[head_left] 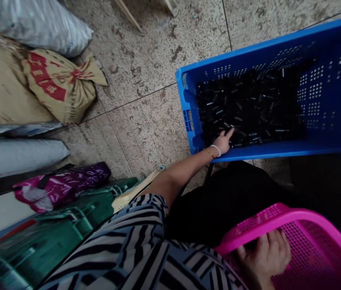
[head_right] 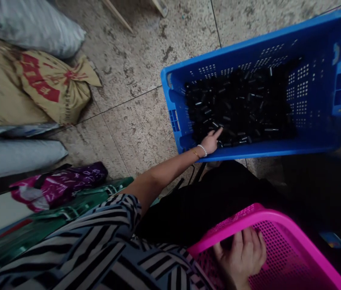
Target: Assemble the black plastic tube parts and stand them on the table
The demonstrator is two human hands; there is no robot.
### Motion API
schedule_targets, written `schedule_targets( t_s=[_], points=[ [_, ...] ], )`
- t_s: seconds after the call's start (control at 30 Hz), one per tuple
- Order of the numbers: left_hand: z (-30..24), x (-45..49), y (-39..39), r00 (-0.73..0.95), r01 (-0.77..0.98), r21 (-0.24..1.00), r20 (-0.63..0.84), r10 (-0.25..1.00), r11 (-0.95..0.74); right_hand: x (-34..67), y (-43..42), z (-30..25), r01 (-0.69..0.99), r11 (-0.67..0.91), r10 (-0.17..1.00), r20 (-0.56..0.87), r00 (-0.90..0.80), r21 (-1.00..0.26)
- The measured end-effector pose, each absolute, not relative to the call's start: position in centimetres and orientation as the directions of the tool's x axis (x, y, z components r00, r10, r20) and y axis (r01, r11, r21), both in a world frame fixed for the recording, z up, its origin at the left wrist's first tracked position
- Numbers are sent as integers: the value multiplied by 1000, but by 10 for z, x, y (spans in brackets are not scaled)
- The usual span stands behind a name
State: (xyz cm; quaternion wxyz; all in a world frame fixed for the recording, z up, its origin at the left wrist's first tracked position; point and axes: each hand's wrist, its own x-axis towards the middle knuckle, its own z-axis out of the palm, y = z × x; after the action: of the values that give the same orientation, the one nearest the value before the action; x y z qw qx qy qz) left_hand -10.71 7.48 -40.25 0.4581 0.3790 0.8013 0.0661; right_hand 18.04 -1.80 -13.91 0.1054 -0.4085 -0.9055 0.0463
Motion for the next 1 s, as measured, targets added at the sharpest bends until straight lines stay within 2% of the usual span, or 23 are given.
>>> schedule_targets(
  t_s=[0.1,0.2,0.3,0.57,0.67,0.77,0.87,1.0],
  points=[
    [-398,-81,84,-177,568,543,-654,736,619,181,-18,-140,724,670,742,151,-653,-165],
    [-392,-72,89,-134,586,574,-628,766,573,183,-18,-140,729,663,749,138,-649,-168],
    [-385,-84,85,-154,621,544,-621,768,564,184,-18,-140,736,657,754,131,-644,-166],
    [-372,-167,84,-314,738,339,-592,742,583,172,-22,-138,762,619,783,76,-617,-191],
    [-371,-167,112,-276,780,360,-536,798,511,165,-23,-137,783,584,809,64,-585,-214],
    [-373,-142,145,-151,822,412,-508,848,394,161,-22,-136,799,553,829,56,-557,-236],
    [-382,-114,171,-32,850,420,-562,827,318,160,-21,-135,805,544,834,45,-551,-238],
    [-397,-101,194,20,880,342,-718,696,328,161,-21,-135,820,517,851,40,-524,-247]
  ],
)
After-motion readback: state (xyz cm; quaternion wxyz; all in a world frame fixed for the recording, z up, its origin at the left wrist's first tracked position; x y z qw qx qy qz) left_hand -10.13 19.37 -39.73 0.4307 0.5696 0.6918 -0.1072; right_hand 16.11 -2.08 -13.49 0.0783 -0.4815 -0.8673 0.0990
